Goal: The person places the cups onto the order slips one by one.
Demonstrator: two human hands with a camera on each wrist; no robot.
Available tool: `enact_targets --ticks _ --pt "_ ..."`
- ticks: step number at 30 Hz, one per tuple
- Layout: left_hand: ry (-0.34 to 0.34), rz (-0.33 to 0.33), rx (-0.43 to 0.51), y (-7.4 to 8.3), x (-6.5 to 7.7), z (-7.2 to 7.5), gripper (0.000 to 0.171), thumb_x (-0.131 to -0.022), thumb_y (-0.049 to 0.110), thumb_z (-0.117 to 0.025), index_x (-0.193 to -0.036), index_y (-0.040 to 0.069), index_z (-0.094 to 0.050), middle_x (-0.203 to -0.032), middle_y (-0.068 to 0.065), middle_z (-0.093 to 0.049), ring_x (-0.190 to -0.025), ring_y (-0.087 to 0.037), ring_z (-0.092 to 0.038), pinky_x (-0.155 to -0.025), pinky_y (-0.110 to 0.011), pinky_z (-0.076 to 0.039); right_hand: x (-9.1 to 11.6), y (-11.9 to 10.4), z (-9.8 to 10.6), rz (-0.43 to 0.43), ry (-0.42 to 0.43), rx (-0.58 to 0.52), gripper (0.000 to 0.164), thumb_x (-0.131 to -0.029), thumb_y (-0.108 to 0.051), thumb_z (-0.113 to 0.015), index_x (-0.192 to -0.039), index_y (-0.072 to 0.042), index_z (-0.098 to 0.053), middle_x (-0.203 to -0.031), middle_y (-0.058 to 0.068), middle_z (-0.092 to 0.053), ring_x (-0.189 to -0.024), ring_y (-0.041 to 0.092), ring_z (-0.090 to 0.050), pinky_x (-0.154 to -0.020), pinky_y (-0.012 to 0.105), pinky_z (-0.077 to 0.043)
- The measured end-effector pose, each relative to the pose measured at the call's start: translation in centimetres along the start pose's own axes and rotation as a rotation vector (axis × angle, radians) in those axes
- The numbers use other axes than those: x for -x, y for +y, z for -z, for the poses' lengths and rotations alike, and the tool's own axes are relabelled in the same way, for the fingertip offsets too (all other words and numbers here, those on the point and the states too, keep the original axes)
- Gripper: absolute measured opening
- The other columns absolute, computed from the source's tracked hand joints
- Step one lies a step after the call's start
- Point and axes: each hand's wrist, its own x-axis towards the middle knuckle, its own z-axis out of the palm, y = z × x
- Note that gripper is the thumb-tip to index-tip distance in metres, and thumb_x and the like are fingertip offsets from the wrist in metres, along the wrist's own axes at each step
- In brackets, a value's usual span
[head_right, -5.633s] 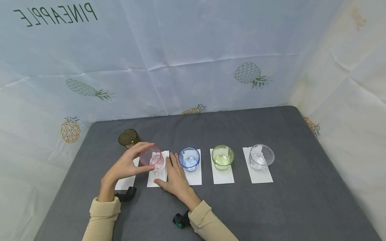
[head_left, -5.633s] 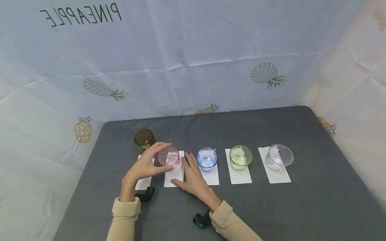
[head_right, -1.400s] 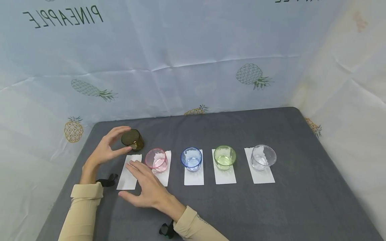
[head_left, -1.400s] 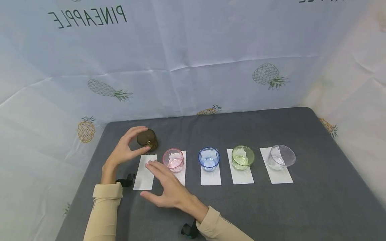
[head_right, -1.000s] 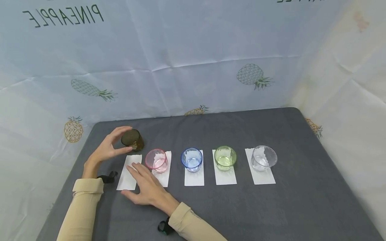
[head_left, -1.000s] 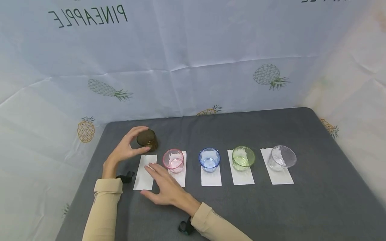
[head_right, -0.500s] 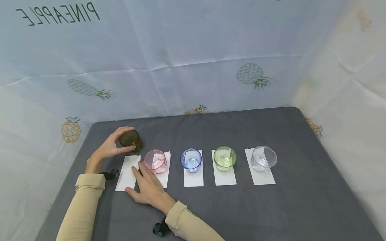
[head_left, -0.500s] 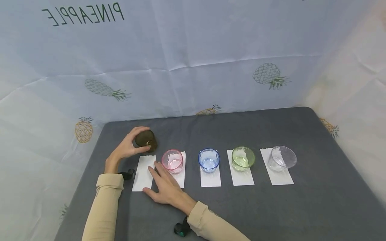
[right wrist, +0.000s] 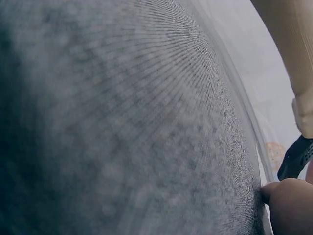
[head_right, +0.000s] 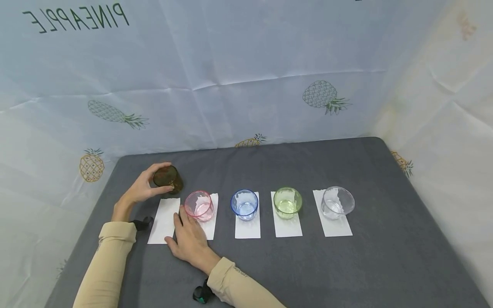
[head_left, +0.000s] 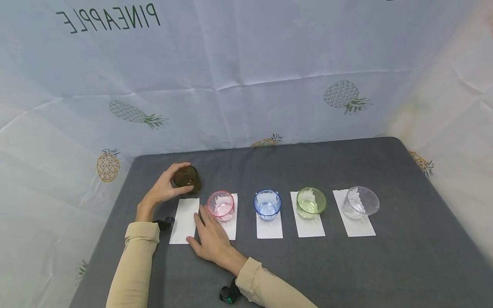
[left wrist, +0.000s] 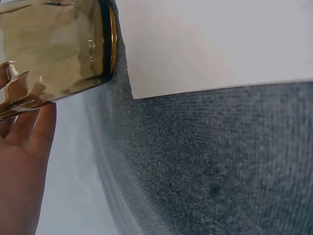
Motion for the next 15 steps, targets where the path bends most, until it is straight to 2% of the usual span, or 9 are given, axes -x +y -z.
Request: enact_targets --ticks 6,15 --pt "0.015 0.010 -0.006 -0.19 0.23 -0.07 0.075 -0.089 0.014 -0.077 -0.153 0.003 -0.041 -0.152 -0.024 -0.044 -0.130 -0.044 -0.047 -0.106 -0.069 -0.039 0.06 -0.11 0.05 0.004 0.000 0.010 0.066 -0.100 -0.045 -0.061 -0.148 -0.002 -0.051 -0.159 0.019 -0.043 -0.146 0.028 -0.049 -0.119 0.035 -0.043" --pt "0.061 0.030 -0.011 -0.24 0.32 -0.28 0.078 -0.086 0.019 -0.082 -0.153 0.005 -0.044 -0.151 -0.021 -0.047 -0.130 -0.042 -0.050 -0.105 -0.066 -0.043 0.01 -0.12 0.11 0.003 0.006 0.008 0.066 -0.099 -0.046 -0.062 -0.148 -0.003 -0.052 -0.159 0.019 -0.044 -0.146 0.029 -0.049 -0.119 0.036 -0.043"
